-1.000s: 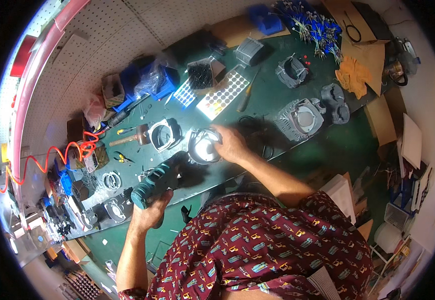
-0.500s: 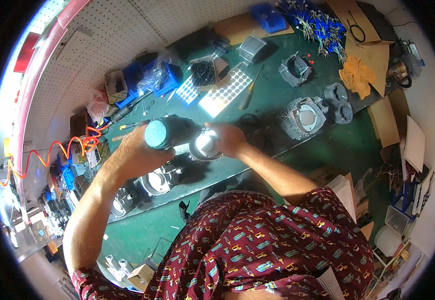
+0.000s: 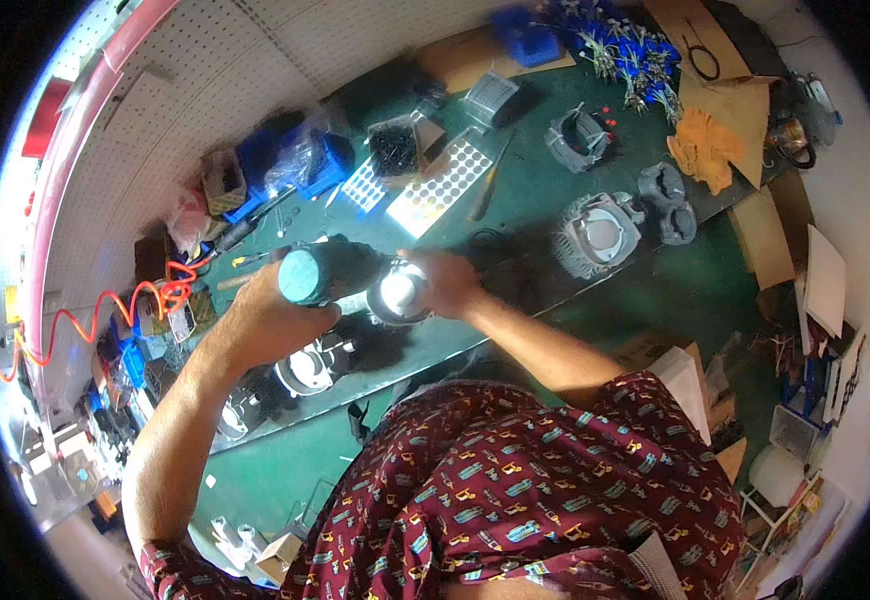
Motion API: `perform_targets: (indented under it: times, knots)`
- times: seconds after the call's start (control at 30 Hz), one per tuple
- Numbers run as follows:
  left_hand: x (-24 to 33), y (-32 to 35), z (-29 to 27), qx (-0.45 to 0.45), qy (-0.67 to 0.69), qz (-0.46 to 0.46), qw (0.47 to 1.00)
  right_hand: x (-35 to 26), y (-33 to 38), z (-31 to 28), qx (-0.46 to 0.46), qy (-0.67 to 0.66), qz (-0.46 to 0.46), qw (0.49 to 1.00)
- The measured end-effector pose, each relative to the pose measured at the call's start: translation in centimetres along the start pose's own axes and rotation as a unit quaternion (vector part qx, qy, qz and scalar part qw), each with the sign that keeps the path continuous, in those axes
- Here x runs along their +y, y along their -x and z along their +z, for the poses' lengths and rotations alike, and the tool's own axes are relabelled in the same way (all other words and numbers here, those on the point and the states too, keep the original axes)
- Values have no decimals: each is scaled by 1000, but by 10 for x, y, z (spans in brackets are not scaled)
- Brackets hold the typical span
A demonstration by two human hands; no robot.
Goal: The person retrieves a metal component from a box and returns to a workbench. They use a cordless drill to fasten screws into the component, repeatedly picking up screws and tightening them into place.
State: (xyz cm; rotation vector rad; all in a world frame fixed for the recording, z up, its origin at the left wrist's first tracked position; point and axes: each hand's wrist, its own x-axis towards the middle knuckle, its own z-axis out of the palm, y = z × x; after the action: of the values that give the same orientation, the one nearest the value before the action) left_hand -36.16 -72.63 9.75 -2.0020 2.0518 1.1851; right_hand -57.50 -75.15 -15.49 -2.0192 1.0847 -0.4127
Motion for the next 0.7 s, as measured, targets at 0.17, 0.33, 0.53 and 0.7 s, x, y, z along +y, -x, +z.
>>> perform_targets:
  times: [0.17, 0.33, 0.53, 0.7]
  knots:
    - [18, 20, -5, 18, 12, -25, 999, 14, -5, 9, 96, -116, -44, 988]
    - [28, 58, -11, 70, 74, -44, 994, 89, -15, -27, 272, -108, 71, 954]
    - [-4, 120, 35, 112, 251, -119, 954, 167, -21, -12, 128, 231, 140, 954]
    - [-10, 143, 60, 87, 231, -175, 953, 167, -21, -20, 85, 259, 176, 946]
